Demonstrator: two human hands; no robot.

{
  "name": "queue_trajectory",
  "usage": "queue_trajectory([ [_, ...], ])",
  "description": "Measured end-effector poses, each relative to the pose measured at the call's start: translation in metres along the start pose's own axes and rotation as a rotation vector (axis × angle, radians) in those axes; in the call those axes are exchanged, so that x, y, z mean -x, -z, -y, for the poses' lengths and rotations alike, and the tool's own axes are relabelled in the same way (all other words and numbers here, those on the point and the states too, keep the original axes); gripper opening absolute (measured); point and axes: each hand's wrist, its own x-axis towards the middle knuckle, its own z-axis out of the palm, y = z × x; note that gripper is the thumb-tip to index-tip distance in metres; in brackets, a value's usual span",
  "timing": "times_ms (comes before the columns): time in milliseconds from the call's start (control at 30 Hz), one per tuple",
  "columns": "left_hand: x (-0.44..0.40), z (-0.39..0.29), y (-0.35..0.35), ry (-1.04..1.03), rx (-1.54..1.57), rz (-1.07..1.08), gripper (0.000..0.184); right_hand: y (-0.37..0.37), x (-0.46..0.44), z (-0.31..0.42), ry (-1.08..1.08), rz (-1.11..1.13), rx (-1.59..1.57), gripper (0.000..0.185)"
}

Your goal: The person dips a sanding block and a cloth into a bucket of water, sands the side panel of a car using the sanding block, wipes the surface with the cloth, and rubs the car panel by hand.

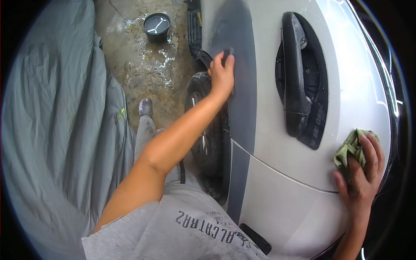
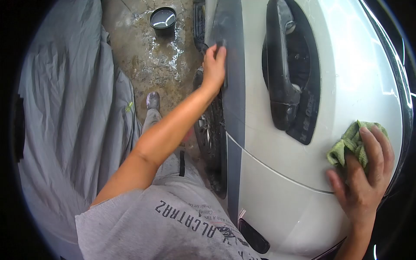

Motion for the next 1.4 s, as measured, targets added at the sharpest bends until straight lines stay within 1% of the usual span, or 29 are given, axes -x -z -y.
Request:
queue_trajectory([
  [33, 0.017, 0.000, 0.004, -0.037, -0.016, 0.006, 0.054, 0.000, -0.003, 0.002, 0.012, -0.003, 0.020, 0.034],
  [100, 0.105, -0.010, 0.025, -0.165, -0.035, 0.100, 0.053, 0.000, -0.008, 0.005, 0.028, -0.003, 0.049, 0.035],
  [133, 0.148, -0.010, 0.036, -0.220, -0.092, 0.140, 0.049, 0.000, -0.006, 0.005, 0.022, 0.006, 0.043, 0.035],
  [167, 0.179, -0.009, 0.043, -0.281, -0.148, 0.136, 0.048, 0.000, -0.003, 0.006, 0.015, 0.015, 0.037, 0.035],
  [233, 0.166, -0.014, 0.039, -0.306, -0.101, 0.116, 0.051, -0.003, 0.002, 0.005, -0.012, 0.019, -0.007, 0.033],
  [300, 0.099, -0.026, 0.017, -0.055, 0.044, 0.077, 0.056, -0.002, 0.002, 0.007, 0.007, 0.003, -0.013, 0.033],
  [367, 0.023, -0.030, -0.002, -0.102, 0.006, 0.011, 0.055, -0.005, 0.000, 0.006, 0.027, -0.018, -0.015, 0.033],
  [467, 0.057, -0.031, 0.005, -0.168, 0.025, 0.028, 0.053, -0.008, 0.000, 0.004, 0.051, -0.061, -0.008, 0.033],
  [500, 0.098, -0.029, 0.016, -0.206, 0.029, 0.098, 0.053, -0.010, 0.001, 0.004, 0.047, -0.072, -0.009, 0.033],
  [533, 0.142, -0.021, 0.025, -0.297, -0.011, 0.111, 0.055, -0.011, 0.002, 0.004, 0.044, -0.077, -0.014, 0.032],
  [567, 0.180, -0.017, 0.034, -0.313, -0.073, 0.120, 0.056, -0.011, 0.001, 0.005, 0.045, -0.082, -0.020, 0.032],
  [633, 0.175, -0.022, 0.033, -0.333, -0.066, 0.100, 0.055, -0.010, 0.000, 0.007, 0.040, -0.096, -0.030, 0.032],
  [667, 0.152, -0.023, 0.025, -0.256, -0.024, 0.092, 0.054, -0.010, 0.000, 0.006, 0.041, -0.099, -0.034, 0.032],
  [700, 0.111, -0.032, 0.015, -0.184, 0.018, 0.084, 0.052, -0.010, 0.000, 0.006, 0.040, -0.105, -0.037, 0.032],
  [733, 0.062, -0.040, 0.004, -0.159, 0.018, 0.052, 0.051, -0.010, 0.001, 0.007, 0.036, -0.107, -0.040, 0.032],
  [767, 0.031, -0.043, -0.004, -0.132, 0.021, 0.019, 0.050, -0.010, 0.000, 0.007, 0.032, -0.107, -0.037, 0.032],
  [867, 0.033, -0.038, -0.005, -0.222, 0.015, 0.010, 0.049, -0.009, -0.001, 0.006, 0.031, -0.096, -0.033, 0.032],
  [900, 0.070, -0.036, 0.005, -0.252, 0.056, 0.067, 0.051, -0.010, 0.001, 0.006, 0.025, -0.097, -0.030, 0.032],
  [933, 0.115, -0.032, 0.018, -0.269, 0.013, 0.109, 0.055, -0.013, 0.001, 0.005, 0.019, -0.093, -0.031, 0.032],
  [967, 0.158, -0.023, 0.027, -0.330, -0.063, 0.110, 0.058, -0.012, 0.001, 0.005, 0.024, -0.089, -0.037, 0.032],
  [1033, 0.167, -0.027, 0.034, -0.341, -0.050, 0.113, 0.058, -0.010, 0.000, 0.004, 0.035, -0.085, -0.043, 0.032],
  [1067, 0.145, -0.023, 0.025, -0.286, -0.005, 0.094, 0.056, -0.010, 0.000, 0.005, 0.031, -0.085, -0.047, 0.032],
  [1100, 0.099, -0.029, 0.013, -0.234, 0.041, 0.072, 0.056, -0.010, -0.001, 0.005, 0.028, -0.088, -0.048, 0.032],
  [1167, -0.003, -0.044, -0.008, -0.181, 0.049, 0.025, 0.057, -0.010, -0.001, 0.007, 0.013, -0.095, -0.052, 0.032],
  [1233, -0.059, -0.046, -0.016, -0.167, 0.045, 0.047, 0.058, -0.009, -0.003, 0.007, 0.008, -0.096, -0.060, 0.032],
  [1300, -0.030, -0.037, -0.014, -0.275, 0.050, 0.027, 0.056, -0.010, -0.001, 0.004, 0.020, -0.093, -0.070, 0.032],
  [1333, 0.010, -0.031, -0.005, -0.346, 0.068, 0.047, 0.049, -0.010, -0.002, 0.002, 0.025, -0.098, -0.073, 0.033],
  [1367, 0.055, -0.030, 0.008, -0.323, 0.030, 0.109, 0.052, -0.011, -0.004, 0.001, 0.022, -0.105, -0.079, 0.033],
  [1400, 0.103, -0.021, 0.019, -0.347, -0.014, 0.123, 0.054, -0.010, -0.004, 0.001, 0.019, -0.101, -0.089, 0.033],
])
